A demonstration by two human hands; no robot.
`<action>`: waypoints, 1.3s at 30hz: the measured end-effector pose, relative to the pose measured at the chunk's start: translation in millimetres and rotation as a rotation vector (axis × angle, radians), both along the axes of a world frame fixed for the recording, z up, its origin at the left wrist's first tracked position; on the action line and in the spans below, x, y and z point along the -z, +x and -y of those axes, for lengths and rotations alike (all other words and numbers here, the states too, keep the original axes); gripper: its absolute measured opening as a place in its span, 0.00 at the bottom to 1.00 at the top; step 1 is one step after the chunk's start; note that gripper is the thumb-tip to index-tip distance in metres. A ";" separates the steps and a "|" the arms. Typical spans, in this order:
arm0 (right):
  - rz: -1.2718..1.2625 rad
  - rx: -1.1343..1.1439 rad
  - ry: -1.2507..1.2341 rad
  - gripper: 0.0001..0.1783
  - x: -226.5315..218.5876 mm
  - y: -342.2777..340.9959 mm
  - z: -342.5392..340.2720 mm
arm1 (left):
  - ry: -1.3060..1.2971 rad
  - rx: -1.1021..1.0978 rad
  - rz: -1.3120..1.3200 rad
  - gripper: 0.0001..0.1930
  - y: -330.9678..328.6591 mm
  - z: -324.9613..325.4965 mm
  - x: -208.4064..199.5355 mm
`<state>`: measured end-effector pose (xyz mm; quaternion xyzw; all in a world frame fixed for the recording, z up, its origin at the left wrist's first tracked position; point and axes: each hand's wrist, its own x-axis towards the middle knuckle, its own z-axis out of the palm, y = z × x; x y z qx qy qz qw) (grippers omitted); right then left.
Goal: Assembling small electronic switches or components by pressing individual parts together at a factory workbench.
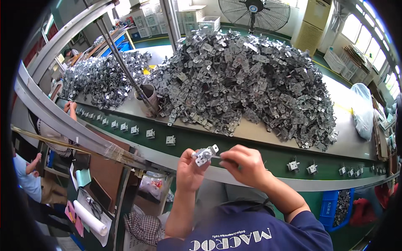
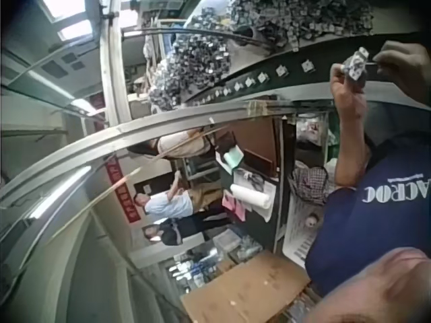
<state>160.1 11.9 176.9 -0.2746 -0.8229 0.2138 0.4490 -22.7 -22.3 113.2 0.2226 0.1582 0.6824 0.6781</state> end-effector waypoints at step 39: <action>0.397 0.625 -0.060 0.13 76.7 87.7 -115.3 | 0.352 -0.444 -1.696 0.06 -6.5 -37.9 32.6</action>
